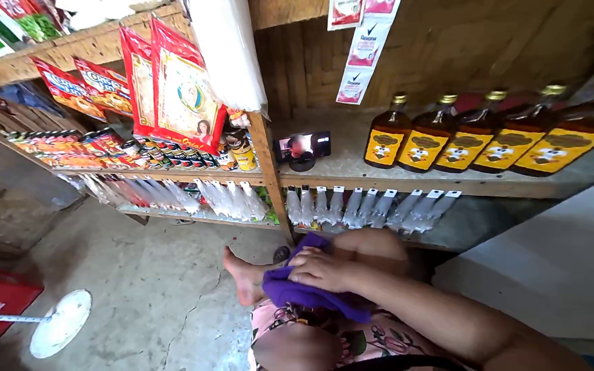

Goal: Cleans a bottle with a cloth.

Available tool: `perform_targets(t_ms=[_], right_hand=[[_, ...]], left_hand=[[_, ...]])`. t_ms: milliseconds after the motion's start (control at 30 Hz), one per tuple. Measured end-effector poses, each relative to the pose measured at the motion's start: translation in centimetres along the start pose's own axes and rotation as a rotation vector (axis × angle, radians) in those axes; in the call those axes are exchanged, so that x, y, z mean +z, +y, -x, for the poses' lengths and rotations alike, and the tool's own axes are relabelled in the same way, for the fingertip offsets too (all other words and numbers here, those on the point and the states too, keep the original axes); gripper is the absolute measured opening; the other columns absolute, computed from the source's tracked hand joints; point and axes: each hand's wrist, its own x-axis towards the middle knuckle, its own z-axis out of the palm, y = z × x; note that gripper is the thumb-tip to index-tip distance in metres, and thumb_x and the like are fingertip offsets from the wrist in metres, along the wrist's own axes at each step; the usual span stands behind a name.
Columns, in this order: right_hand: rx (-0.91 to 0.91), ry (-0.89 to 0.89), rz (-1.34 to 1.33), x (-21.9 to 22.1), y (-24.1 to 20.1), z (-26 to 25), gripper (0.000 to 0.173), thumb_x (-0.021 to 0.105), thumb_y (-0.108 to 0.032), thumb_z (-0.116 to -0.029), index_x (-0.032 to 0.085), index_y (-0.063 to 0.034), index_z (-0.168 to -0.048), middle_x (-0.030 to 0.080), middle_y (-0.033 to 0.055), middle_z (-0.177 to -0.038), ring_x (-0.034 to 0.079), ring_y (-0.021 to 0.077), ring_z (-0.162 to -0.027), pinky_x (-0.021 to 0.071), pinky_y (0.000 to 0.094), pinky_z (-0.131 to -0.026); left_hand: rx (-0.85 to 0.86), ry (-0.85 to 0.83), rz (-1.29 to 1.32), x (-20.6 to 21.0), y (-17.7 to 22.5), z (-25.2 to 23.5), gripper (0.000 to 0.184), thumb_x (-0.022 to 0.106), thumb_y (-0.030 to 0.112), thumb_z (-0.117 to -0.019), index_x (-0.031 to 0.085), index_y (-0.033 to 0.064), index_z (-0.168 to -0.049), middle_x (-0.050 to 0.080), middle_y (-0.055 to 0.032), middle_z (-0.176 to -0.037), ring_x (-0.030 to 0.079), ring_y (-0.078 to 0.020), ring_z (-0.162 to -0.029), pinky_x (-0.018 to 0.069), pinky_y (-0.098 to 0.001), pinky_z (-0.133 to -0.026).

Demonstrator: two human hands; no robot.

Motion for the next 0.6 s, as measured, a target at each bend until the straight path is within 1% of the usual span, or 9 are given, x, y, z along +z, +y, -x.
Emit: perform_targets(t_ms=[67, 100, 167, 233, 267, 333, 467, 533, 600], right_hand=[[-0.134, 0.02, 0.057, 0.6, -2.5, 0.3, 0.034, 0.051, -0.031, -0.1051, 0.077, -0.01, -0.111, 0.068, 0.0126, -0.128, 0.058, 0.0348, -0.128, 0.032, 0.0644, -0.115], [-0.203, 0.034, 0.088, 1.0, -3.2, 0.5, 0.032, 0.052, -0.031, -0.1042, 0.077, -0.0114, -0.104, 0.071, 0.0103, -0.122, 0.061, 0.0331, -0.123, 0.0364, 0.064, -0.111], [-0.262, 0.014, 0.096, 1.4, -3.5, 0.4, 0.035, 0.049, -0.03, -0.1053, 0.077, -0.011, -0.101, 0.072, 0.0087, -0.115, 0.063, 0.0311, -0.119, 0.0386, 0.0615, -0.109], [-0.263, 0.008, 0.068, 1.3, -2.7, 0.0, 0.034, 0.052, -0.032, -0.1045, 0.078, -0.0101, -0.099, 0.072, 0.0101, -0.112, 0.064, 0.0314, -0.115, 0.0404, 0.0604, -0.108], [-0.247, -0.007, 0.047, 1.0, -2.4, -0.2, 0.034, 0.053, -0.032, -0.1041, 0.078, -0.0094, -0.1, 0.072, 0.0115, -0.111, 0.064, 0.032, -0.114, 0.0406, 0.0598, -0.107], [-0.198, -0.048, 0.009, 0.5, -1.7, -0.7, 0.036, 0.053, -0.033, -0.1037, 0.078, -0.0081, -0.104, 0.072, 0.0131, -0.114, 0.063, 0.0321, -0.116, 0.0396, 0.0582, -0.108], [-0.062, -0.119, -0.066, -0.6, -0.2, -1.6, 0.043, 0.045, -0.029, -0.107, 0.075, 0.0014, -0.112, 0.069, 0.0188, -0.124, 0.059, 0.034, -0.125, 0.035, 0.0544, -0.113], [0.003, -0.149, -0.073, -0.8, 0.9, -2.2, 0.046, 0.042, -0.029, -0.1081, 0.073, 0.0032, -0.117, 0.067, 0.0195, -0.129, 0.056, 0.0341, -0.13, 0.0328, 0.0528, -0.116], [0.029, -0.161, -0.078, -0.9, 2.1, -2.7, 0.046, 0.041, -0.028, -0.1085, 0.072, 0.0049, -0.119, 0.066, 0.021, -0.131, 0.055, 0.0361, -0.132, 0.032, 0.0542, -0.116]], left_hand=[[0.006, -0.04, -0.014, 0.3, 0.0, 0.2, 0.042, 0.043, 0.044, -0.1054, 0.055, 0.0177, -0.075, 0.056, -0.0015, -0.069, 0.056, -0.015, -0.072, 0.0474, -0.0321, -0.083], [0.006, -0.06, -0.024, 0.5, 0.1, 0.2, 0.041, 0.043, 0.044, -0.105, 0.056, 0.0176, -0.076, 0.057, -0.0017, -0.07, 0.056, -0.015, -0.072, 0.0466, -0.0319, -0.082], [0.015, -0.083, -0.048, 0.7, 0.2, 0.1, 0.039, 0.045, 0.042, -0.1047, 0.057, 0.0173, -0.077, 0.057, -0.0021, -0.07, 0.056, -0.0151, -0.072, 0.0468, -0.0317, -0.081], [0.035, -0.091, -0.064, 0.7, 0.1, -0.1, 0.04, 0.044, 0.041, -0.1058, 0.056, 0.0167, -0.076, 0.057, -0.0024, -0.069, 0.057, -0.0157, -0.071, 0.0475, -0.0322, -0.081], [0.045, -0.087, -0.067, 0.7, -0.1, -0.2, 0.04, 0.043, 0.039, -0.1062, 0.055, 0.0168, -0.075, 0.056, -0.0023, -0.069, 0.056, -0.0157, -0.071, 0.0474, -0.0322, -0.081], [0.067, -0.065, -0.066, 0.8, -0.4, -0.1, 0.039, 0.043, 0.037, -0.1057, 0.055, 0.017, -0.075, 0.055, -0.002, -0.068, 0.055, -0.0156, -0.07, 0.0469, -0.0322, -0.081], [0.08, -0.056, -0.084, 0.9, -0.4, 0.1, 0.038, 0.044, 0.036, -0.1054, 0.054, 0.0171, -0.074, 0.054, -0.0018, -0.068, 0.055, -0.0154, -0.07, 0.0478, -0.0323, -0.082], [0.076, -0.068, -0.091, 0.8, -0.2, 0.0, 0.039, 0.043, 0.037, -0.1059, 0.053, 0.017, -0.074, 0.054, -0.0021, -0.067, 0.055, -0.0157, -0.07, 0.048, -0.0325, -0.083], [0.073, -0.074, -0.09, 0.8, -0.2, -0.1, 0.04, 0.043, 0.037, -0.106, 0.053, 0.0171, -0.073, 0.054, -0.0019, -0.067, 0.055, -0.016, -0.069, 0.0476, -0.0325, -0.082]])
